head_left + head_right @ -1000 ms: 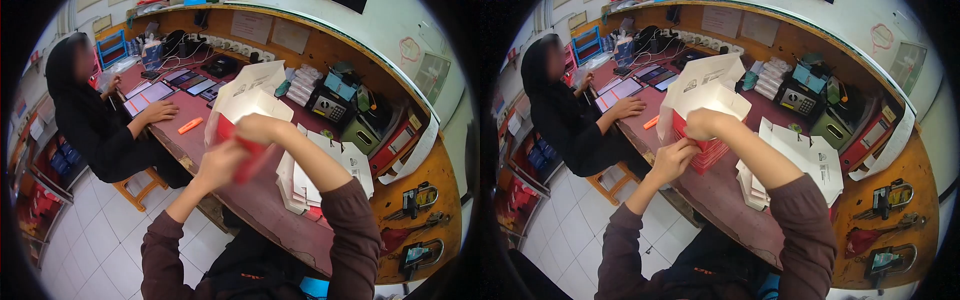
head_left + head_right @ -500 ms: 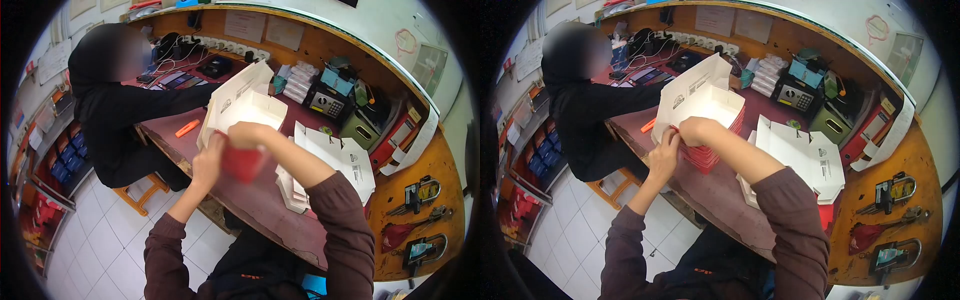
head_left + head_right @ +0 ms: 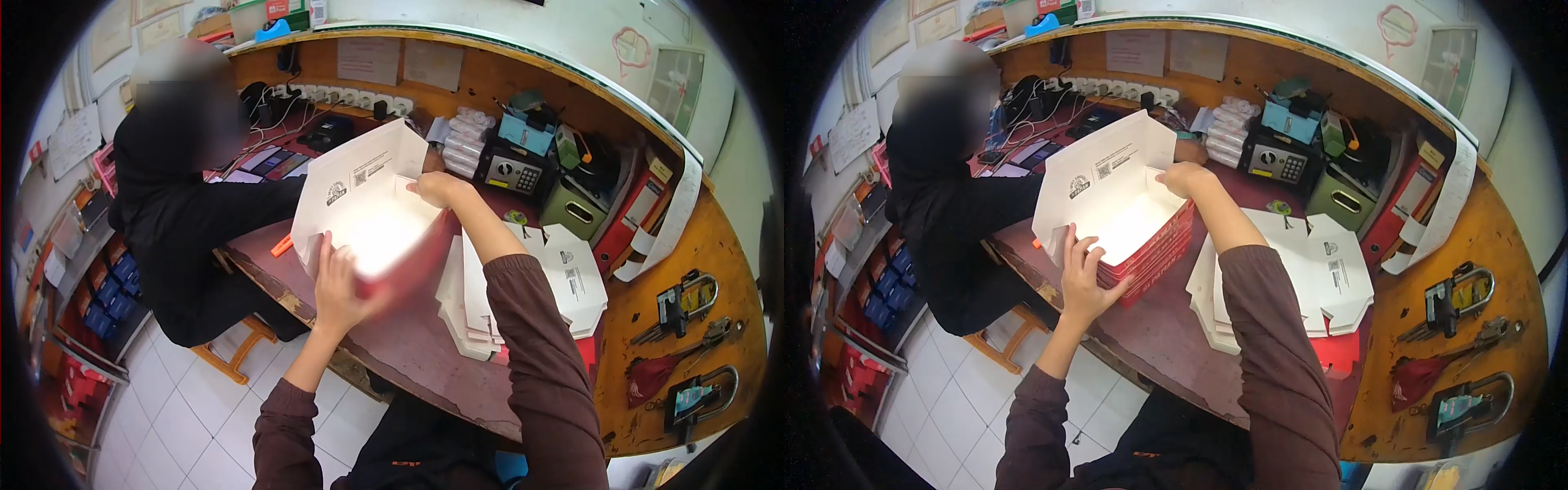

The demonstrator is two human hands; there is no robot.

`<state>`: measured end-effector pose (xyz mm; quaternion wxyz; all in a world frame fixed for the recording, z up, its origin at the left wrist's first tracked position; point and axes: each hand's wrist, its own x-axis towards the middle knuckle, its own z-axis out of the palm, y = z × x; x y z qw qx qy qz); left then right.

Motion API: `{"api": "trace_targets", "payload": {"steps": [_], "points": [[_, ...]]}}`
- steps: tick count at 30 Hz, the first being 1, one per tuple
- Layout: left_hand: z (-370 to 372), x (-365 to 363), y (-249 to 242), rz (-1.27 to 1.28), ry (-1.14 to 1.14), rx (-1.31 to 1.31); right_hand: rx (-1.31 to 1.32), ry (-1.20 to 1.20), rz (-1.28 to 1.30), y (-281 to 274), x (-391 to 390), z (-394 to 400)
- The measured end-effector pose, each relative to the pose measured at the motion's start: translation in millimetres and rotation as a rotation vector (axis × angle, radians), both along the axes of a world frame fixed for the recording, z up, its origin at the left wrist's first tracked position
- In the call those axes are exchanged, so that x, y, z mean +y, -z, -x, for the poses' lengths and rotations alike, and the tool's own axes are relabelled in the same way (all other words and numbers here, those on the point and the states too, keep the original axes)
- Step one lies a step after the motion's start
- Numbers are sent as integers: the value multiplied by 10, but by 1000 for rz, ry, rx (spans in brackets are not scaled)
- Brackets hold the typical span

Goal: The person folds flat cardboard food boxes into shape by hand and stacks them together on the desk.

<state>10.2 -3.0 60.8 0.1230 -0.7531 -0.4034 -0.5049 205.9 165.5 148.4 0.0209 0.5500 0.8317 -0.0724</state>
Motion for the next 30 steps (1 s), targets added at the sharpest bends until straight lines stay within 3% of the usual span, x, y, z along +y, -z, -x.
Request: {"api": "trace_targets", "payload": {"steps": [4, 10, 12, 16, 18, 20, 23, 24, 25, 26, 27, 30], "points": [[-22, 25, 31, -27, -31, 4, -1, -17, -179, 176, 51, -27], [23, -8, 87, 44, -30, 20, 457, 80, -330, -174, -558, -176], [-40, -129, 4, 76, -121, 61, 617, -45, -510, -162, -764, -417], [-545, -586, -250, 143, -367, 15, 989, -6, -275, -129, -1597, -906], [-958, -708, -384, 239, 22, 97, 1115, 83, -148, -68, -1992, -1071], [-1444, -598, -25, 243, 376, 285, 1150, 53, -144, 59, -2303, -1170], [-2143, -343, 348, 254, 708, 431, 1120, -2, -149, 153, -2728, -1262], [-2248, -282, 382, 247, 709, 427, 1051, -20, -155, 163, -2871, -1299], [-2342, -231, 386, 446, 688, 524, 1044, -21, -161, 174, -3021, -1343], [-2375, -249, 225, 646, 662, 620, 1117, -31, -133, 190, -3173, -1393], [-2383, -238, 63, 648, 585, 745, 1193, -39, -104, 217, -3308, -1441], [-2327, -87, 77, 703, 721, 562, 1365, 31, -80, 332, -3661, -1571]]}}
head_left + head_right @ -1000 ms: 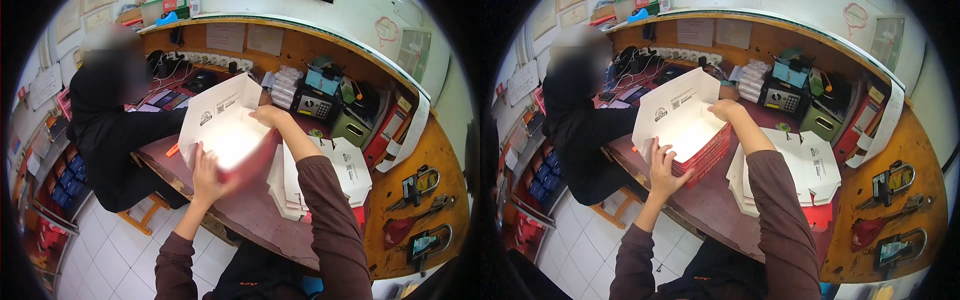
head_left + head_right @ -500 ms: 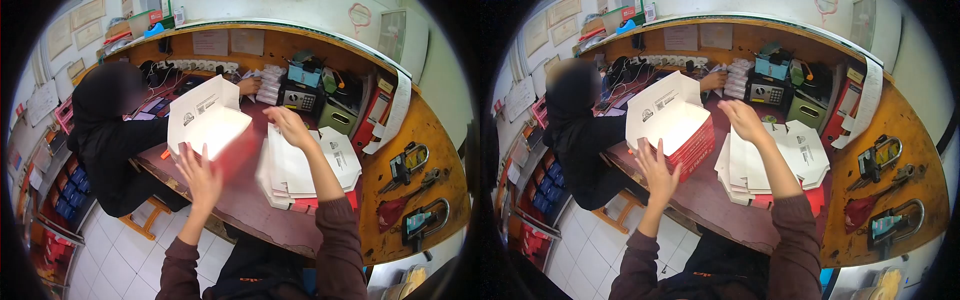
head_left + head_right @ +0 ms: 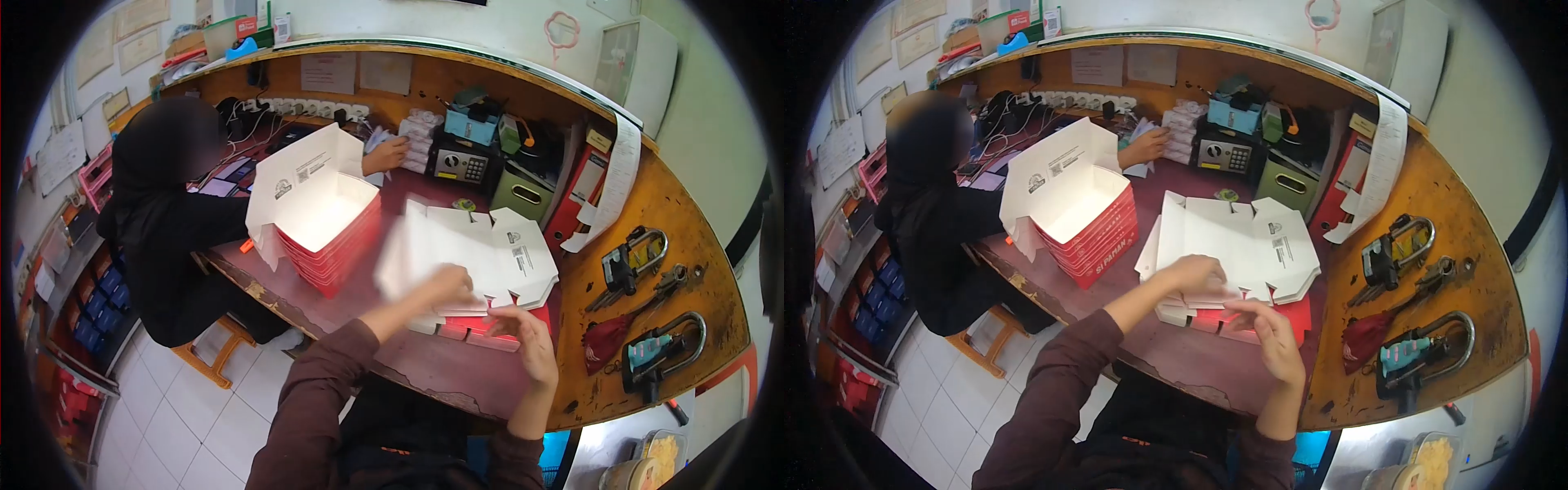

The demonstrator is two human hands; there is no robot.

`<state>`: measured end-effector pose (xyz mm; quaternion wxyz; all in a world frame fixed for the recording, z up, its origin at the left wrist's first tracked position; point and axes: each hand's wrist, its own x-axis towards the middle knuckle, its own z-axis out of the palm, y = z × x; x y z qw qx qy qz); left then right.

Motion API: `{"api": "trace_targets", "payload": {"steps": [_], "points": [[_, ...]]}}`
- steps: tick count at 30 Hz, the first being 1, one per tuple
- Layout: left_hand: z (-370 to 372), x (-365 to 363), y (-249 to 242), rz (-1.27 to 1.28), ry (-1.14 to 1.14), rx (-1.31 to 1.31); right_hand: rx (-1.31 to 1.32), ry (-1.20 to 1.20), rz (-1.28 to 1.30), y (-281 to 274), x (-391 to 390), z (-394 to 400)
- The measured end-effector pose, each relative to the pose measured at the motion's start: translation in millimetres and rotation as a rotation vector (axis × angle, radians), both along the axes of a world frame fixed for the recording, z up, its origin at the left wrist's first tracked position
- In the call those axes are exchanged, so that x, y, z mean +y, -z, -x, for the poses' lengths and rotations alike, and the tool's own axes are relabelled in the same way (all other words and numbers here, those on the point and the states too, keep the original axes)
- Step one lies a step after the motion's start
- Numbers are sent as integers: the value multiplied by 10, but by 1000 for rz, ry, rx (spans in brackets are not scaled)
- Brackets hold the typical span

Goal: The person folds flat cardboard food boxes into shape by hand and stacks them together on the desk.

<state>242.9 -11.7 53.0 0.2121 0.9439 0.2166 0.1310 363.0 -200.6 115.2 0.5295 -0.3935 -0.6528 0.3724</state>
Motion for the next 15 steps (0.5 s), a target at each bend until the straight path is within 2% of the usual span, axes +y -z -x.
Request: {"api": "trace_targets", "payload": {"steps": [4, 6, 7, 9, 10, 11, 12, 13, 15], "points": [[-54, 165, 17, 1, -29, 48, 65, 42, 134, 259, -107, 18], [9, 90, -122, -71, -233, -158, 80, 64, 191, 404, -54, 110], [66, 33, -228, -76, -221, -157, 61, 71, 255, 476, -15, 158], [187, -164, -441, 154, -398, -638, 54, 85, 322, 617, 100, 295], [210, -299, -498, 159, -393, -629, 178, 108, 354, 683, 170, 379], [237, -443, -538, 270, -396, -846, 298, 131, 383, 700, 215, 452], [257, -556, -559, 380, -396, -1066, 301, 133, 384, 687, 228, 512], [274, -641, -555, 380, -394, -1065, 545, 71, 426, 640, 228, 572], [320, -753, -561, 354, -336, -1244, 957, -138, 464, 628, 230, 543]]}}
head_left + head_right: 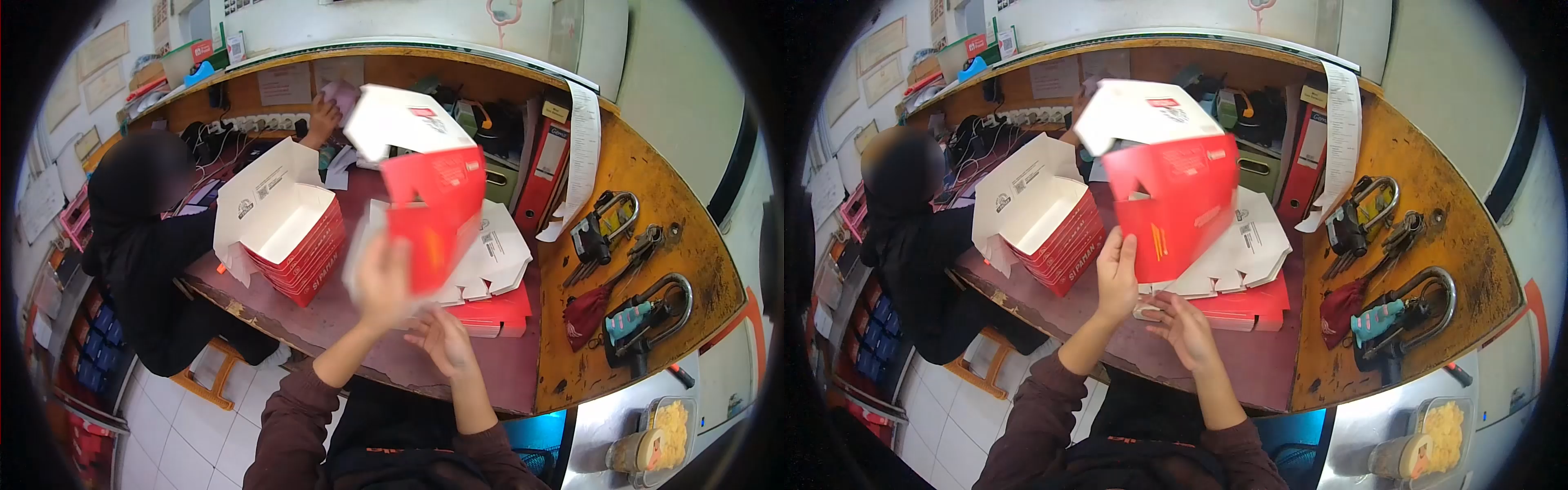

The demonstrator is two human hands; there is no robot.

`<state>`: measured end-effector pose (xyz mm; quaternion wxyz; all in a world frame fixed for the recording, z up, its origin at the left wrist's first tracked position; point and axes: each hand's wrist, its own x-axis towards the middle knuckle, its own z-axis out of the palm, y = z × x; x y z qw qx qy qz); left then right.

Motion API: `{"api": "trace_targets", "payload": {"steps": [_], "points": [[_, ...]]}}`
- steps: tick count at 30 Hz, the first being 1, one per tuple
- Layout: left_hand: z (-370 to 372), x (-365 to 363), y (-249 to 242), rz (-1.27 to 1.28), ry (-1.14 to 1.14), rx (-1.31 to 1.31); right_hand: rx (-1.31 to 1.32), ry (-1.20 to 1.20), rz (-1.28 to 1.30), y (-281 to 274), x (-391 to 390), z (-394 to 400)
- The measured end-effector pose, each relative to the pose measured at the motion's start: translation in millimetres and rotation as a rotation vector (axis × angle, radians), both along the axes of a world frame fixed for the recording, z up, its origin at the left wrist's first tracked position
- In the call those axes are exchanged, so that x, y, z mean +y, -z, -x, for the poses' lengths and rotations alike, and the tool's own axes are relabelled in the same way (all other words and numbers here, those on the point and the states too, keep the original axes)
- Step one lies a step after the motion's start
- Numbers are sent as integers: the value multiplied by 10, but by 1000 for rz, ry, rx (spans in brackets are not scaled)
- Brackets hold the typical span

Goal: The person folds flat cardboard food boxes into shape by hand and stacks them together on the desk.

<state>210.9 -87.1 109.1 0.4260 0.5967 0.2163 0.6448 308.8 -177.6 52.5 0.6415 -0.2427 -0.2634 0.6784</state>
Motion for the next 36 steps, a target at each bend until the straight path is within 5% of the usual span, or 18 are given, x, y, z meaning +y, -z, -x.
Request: {"api": "trace_targets", "payload": {"steps": [4, 8, 10, 13, 15, 16, 18, 19, 21, 23, 26, 28, 32, 34, 36], "points": [[162, -60, -120, 2, 264, -170, 299, 189, -48, -212, -204, -220], [294, -167, -170, -69, 312, 137, 241, 407, -186, -509, -407, -390], [224, -226, -42, -254, 134, 220, -322, 1102, -364, -599, -383, -143], [44, -483, 183, -141, 84, 210, -477, 1439, -571, -370, -265, 117], [-34, -617, 214, -109, 258, 99, -377, 1323, -567, -455, -296, 238], [-43, -649, 217, -74, 431, -9, -81, 1078, -427, -451, -315, 232], [46, -520, 335, -71, 346, 114, 294, 661, -237, -426, -336, 104], [121, -403, 450, -64, 259, 231, 294, 661, -236, -437, -361, 43], [321, -198, 443, 99, 448, 198, 242, 528, -289, -476, -400, -49], [438, -272, -121, 316, 1296, -749, 93, 586, -364, -538, -427, -52], [474, -274, -181, 376, 985, -507, -148, 900, -388, -619, -426, 50], [475, -275, -362, 440, 1064, -518, -372, 1130, -493, -578, -436, 86], [477, -250, -466, 574, 1020, -469, -298, 936, -525, -469, -467, 51], [405, -315, -446, 592, 930, -419, -60, 831, -490, -528, -439, 87], [244, -573, -416, 435, 529, -283, -28, 829, -500, -529, -390, 138]]}}
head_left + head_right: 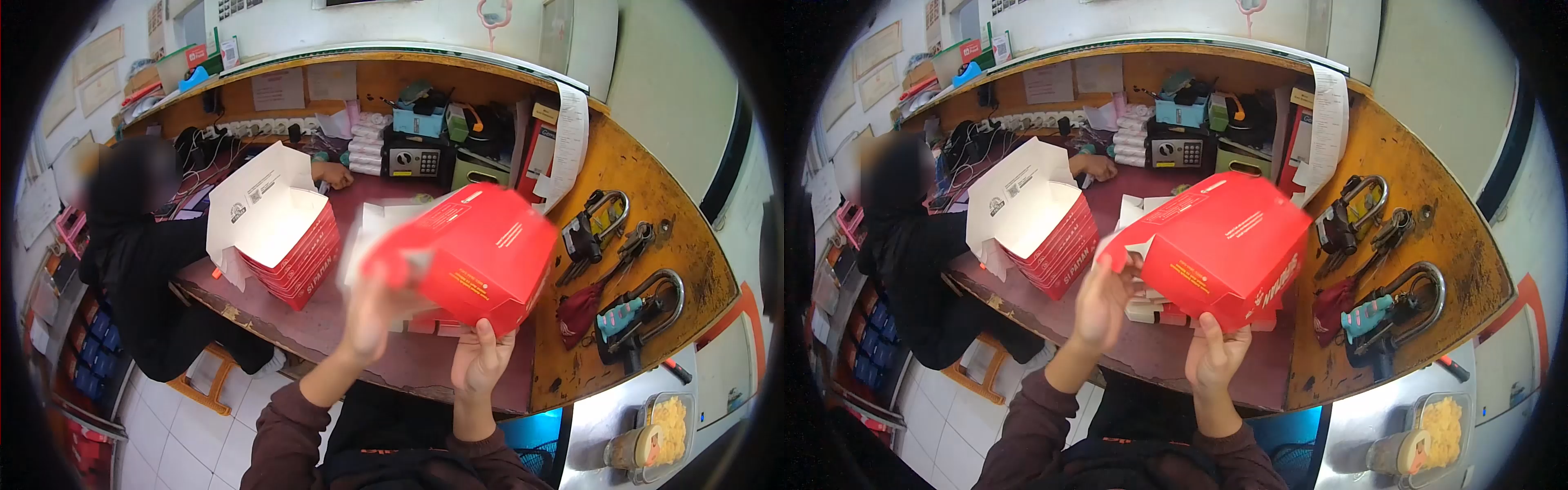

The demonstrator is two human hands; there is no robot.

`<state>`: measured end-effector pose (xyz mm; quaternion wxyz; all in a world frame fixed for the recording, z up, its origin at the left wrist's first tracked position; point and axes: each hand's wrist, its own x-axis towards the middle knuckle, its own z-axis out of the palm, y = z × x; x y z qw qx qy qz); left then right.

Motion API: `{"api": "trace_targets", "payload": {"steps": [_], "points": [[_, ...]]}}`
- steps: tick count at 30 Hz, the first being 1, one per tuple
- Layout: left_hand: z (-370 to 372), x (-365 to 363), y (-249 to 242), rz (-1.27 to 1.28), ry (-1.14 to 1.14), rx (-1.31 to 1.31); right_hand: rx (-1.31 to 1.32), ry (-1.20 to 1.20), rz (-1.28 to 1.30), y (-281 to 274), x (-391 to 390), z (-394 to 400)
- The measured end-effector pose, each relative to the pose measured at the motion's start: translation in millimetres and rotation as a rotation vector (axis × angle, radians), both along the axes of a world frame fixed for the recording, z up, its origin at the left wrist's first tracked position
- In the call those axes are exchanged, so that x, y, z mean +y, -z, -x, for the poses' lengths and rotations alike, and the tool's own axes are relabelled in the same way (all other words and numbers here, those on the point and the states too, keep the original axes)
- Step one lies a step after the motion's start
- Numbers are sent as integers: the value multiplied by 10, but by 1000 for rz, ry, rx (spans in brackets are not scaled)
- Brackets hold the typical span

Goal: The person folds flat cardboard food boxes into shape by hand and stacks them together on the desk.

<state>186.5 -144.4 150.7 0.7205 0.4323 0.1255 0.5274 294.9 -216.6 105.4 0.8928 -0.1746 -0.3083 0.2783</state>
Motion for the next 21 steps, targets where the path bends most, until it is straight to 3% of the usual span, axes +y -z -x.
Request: {"api": "trace_targets", "payload": {"steps": [5, 7, 8, 10, 11, 13, 14, 15, 17, 19, 20, 21], "points": [[-64, -129, 140, -78, -305, -109, -10, -29, -3, 98, 108, 15], [-46, -159, 228, -488, -521, 218, -36, -36, -87, 89, 127, 3], [-102, -202, 218, -484, -568, 189, -39, -38, -88, 86, 146, 49], [-122, -183, 337, -528, -493, 221, -88, 8, -71, 104, 193, 240], [-124, -193, 321, -571, -415, 255, -189, 81, 92, 286, 232, 281], [-131, -197, 355, -445, -390, 202, -272, -14, 182, 518, 316, 226], [-77, -129, 456, -380, -247, 176, -273, -17, 178, 444, 335, 232], [-43, -82, 548, -312, -107, 149, -140, -3, 84, 359, 357, 234], [-33, -38, 459, -331, -113, 29, -11, 6, -9, 189, 293, 237], [72, 59, 364, 248, 116, -420, 16, -51, -35, 71, 183, 221], [112, 79, 220, 253, 115, -420, -68, -14, -29, 123, 166, 223], [152, 89, 44, 312, -24, -411, -69, -14, -23, 155, 122, 216]]}}
